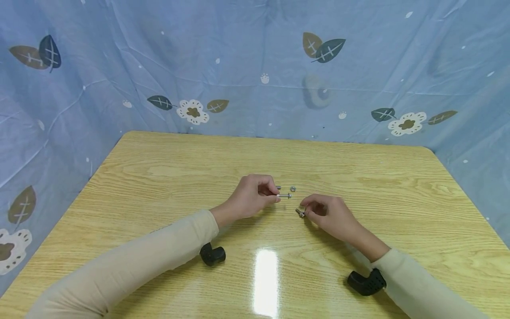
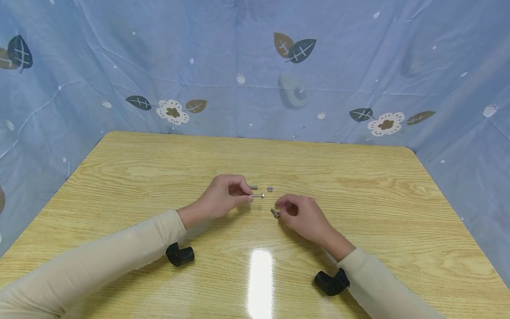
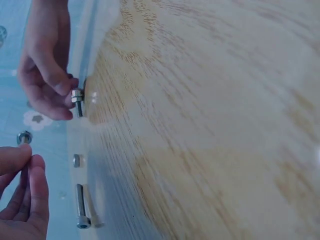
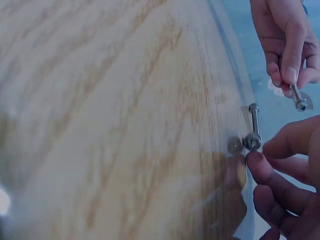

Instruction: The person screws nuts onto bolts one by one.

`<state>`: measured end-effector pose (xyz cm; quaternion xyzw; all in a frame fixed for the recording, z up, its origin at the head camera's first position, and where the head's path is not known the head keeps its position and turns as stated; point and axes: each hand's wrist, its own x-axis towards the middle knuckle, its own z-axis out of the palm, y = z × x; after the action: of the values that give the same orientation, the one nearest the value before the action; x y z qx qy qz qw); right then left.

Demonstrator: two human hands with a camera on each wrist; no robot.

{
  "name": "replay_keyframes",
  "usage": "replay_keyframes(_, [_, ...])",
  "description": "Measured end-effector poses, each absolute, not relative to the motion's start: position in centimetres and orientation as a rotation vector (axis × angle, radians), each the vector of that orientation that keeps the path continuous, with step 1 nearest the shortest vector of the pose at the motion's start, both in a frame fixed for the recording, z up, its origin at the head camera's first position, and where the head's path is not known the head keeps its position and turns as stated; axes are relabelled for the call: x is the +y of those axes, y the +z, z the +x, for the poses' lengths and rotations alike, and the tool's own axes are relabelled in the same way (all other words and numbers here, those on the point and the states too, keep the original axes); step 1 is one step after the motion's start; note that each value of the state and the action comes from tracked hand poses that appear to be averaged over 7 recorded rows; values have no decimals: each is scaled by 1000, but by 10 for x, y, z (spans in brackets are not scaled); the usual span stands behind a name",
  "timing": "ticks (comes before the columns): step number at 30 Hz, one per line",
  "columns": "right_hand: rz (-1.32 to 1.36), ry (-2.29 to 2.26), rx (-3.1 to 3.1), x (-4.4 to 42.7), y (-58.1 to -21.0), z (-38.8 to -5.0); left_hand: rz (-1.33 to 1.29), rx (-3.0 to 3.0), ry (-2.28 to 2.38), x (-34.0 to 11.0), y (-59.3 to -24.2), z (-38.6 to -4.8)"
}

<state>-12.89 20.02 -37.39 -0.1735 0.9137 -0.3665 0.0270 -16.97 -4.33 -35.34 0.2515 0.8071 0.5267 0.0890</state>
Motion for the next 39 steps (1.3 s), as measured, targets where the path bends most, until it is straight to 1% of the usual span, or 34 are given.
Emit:
replay_keyframes(7, [-792,-1185,2736,196,-379,-129,754,2413,1557,-44,-353,-170])
replay_keyframes(11, [-917,-1104,2798,192,-381,-130,757,2416,1558,-45,-352,-170])
replay_keyframes(14, [-961,-1052,2827,186,-379,-132,754,2424,1556,-45,-350,-170])
replay_keyframes(21, [-859,-987,2879,174,-376,-137,742,2442,1536,-47,-349,-170])
replay_keyframes(29, [-722,-946,2970,172,-377,-140,745,2438,1550,-48,-350,-171])
replay_keyframes(39, [-688,-965,2968,173,-376,-140,749,2444,1548,-47,-349,-169])
